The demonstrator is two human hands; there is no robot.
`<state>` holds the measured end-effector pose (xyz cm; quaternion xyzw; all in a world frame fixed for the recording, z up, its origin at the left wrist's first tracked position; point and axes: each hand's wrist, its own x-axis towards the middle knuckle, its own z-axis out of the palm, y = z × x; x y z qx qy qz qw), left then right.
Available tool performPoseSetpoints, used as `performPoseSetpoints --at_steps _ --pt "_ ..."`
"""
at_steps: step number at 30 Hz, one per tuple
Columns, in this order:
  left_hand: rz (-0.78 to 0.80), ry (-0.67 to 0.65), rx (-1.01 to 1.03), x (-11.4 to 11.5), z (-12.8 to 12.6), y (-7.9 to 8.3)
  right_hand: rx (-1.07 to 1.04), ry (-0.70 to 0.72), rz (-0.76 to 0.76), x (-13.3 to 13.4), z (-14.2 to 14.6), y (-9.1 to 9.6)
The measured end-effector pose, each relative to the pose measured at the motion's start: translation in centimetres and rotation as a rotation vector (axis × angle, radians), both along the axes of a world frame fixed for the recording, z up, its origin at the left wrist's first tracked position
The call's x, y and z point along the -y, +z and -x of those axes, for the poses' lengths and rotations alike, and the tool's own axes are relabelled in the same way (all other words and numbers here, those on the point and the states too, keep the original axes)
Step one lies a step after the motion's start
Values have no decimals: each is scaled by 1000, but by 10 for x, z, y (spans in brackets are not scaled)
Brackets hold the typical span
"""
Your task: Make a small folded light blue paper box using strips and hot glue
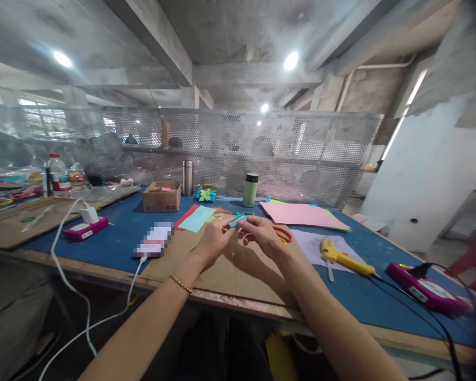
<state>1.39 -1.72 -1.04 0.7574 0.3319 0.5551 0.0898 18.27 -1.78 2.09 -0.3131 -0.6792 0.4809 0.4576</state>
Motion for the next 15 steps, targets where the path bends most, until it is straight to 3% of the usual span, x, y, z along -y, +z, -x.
performPoseSetpoints --at_steps 9,15 --pt "24 7 46 -7 3 -4 98 -33 -147 -2 3 -4" --pt "102 11 108 -10 3 -5 151 -158 -242 -1 5 -3"
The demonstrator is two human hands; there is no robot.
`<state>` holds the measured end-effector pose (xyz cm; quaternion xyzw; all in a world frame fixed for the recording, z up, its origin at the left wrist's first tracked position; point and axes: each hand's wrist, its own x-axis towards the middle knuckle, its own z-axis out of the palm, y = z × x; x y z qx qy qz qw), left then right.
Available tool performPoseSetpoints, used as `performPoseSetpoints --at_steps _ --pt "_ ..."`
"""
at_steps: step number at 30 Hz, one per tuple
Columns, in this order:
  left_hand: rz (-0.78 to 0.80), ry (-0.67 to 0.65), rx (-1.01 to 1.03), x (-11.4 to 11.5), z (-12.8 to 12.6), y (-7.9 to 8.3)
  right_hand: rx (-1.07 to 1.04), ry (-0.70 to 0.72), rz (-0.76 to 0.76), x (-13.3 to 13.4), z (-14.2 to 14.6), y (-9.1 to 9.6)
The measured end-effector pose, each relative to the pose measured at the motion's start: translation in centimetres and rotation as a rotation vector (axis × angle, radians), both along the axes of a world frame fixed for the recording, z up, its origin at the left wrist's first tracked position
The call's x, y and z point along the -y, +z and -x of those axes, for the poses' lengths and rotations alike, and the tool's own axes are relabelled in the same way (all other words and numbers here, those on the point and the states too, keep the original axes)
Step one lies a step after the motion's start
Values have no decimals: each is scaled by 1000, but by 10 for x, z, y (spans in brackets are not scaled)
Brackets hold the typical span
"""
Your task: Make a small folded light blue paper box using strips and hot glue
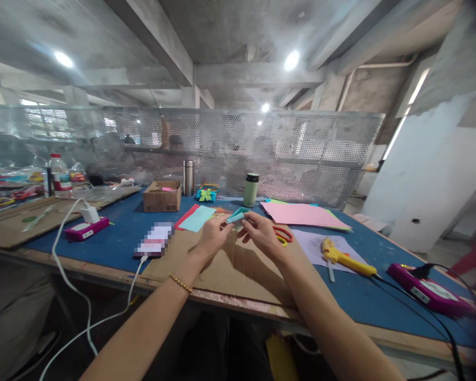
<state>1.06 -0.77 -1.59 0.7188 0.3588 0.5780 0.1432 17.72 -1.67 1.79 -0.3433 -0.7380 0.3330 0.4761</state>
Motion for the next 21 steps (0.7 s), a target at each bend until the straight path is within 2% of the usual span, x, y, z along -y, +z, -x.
performPoseSetpoints --at_steps 6,17,21 --pt "2 -44 10 0 1 0 5 -37 -50 -5 -1 -4" --pt "4 -37 -17 -3 2 -3 105 -86 -178 -16 -2 -13" --pt "47 -53 57 -1 2 0 117 -127 -220 -13 -2 -10"
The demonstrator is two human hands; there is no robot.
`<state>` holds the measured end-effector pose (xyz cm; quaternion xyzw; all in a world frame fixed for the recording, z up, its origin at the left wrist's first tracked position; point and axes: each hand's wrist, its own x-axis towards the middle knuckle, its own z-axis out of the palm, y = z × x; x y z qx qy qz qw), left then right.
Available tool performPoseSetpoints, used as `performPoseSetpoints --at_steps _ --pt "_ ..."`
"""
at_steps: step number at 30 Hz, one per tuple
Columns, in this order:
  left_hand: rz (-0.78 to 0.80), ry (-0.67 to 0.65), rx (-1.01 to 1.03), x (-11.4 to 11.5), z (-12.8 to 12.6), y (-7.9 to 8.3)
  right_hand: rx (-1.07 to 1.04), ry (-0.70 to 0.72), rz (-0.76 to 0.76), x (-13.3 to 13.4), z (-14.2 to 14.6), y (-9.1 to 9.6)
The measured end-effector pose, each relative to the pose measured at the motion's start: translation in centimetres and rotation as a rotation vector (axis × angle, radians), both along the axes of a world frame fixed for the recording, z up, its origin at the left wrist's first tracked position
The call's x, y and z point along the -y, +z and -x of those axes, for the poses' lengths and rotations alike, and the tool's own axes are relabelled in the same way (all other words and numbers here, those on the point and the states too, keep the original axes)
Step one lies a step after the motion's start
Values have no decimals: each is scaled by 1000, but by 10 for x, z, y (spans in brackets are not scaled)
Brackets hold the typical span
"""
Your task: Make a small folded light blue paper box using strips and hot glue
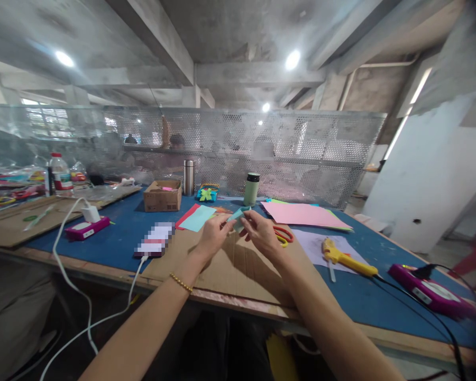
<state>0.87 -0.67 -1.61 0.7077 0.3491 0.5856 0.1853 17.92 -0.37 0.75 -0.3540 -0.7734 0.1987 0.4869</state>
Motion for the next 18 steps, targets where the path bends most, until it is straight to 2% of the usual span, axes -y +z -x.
performPoseSetpoints --at_steps 9,14,16,18 --pt "269 -139 439 -2 2 9 16 -168 -177 8 -7 9" --pt "380 -202 561 -1 1 11 19 -326 -321 -1 -17 13" --pt "420 -223 600 1 1 13 -21 -372 -257 -7 -20 13" --pt "456 -269 678 1 3 14 -81 -345 -77 -10 -22 12"
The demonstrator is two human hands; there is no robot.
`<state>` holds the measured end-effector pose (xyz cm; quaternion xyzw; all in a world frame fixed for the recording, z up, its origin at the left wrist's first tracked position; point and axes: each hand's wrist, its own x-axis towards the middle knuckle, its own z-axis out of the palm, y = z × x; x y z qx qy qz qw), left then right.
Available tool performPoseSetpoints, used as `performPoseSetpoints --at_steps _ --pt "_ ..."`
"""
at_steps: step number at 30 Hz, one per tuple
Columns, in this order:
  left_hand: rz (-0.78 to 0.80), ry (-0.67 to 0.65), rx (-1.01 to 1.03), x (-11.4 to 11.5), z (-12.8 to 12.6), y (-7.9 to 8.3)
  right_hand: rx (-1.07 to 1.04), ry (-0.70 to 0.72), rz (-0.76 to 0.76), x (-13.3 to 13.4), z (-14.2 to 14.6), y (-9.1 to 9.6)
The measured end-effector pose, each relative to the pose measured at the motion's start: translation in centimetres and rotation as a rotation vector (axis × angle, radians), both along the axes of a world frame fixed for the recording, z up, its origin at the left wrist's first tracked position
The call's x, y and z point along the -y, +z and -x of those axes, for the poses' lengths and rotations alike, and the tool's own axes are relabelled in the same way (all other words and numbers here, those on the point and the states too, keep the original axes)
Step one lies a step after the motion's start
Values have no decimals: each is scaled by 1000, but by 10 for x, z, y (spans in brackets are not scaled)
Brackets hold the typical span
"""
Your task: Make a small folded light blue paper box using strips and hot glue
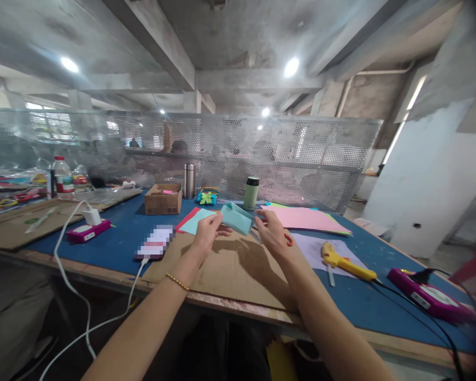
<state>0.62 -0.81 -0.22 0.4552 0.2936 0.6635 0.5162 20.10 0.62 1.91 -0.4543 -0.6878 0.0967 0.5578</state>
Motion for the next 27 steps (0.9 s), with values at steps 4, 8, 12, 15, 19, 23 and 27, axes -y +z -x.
performPoseSetpoints --at_steps 4,8,12,15,19,23,27 --pt "80 -64 257 -6 7 -2 -168 395 348 12 5 0" --pt "139 -109 353 -16 11 -9 -181 577 406 29 16 4" --pt "155 -160 315 -19 9 -13 -210 583 405 33 20 7" --pt "223 -166 334 -14 7 -9 -250 632 388 31 19 7" --pt "337 -191 389 -6 7 -2 -318 650 338 29 17 8" --pt "353 -246 331 -5 8 -3 -276 593 234 33 15 13" --pt "322 -258 273 -9 8 -8 -119 525 168 37 14 15"
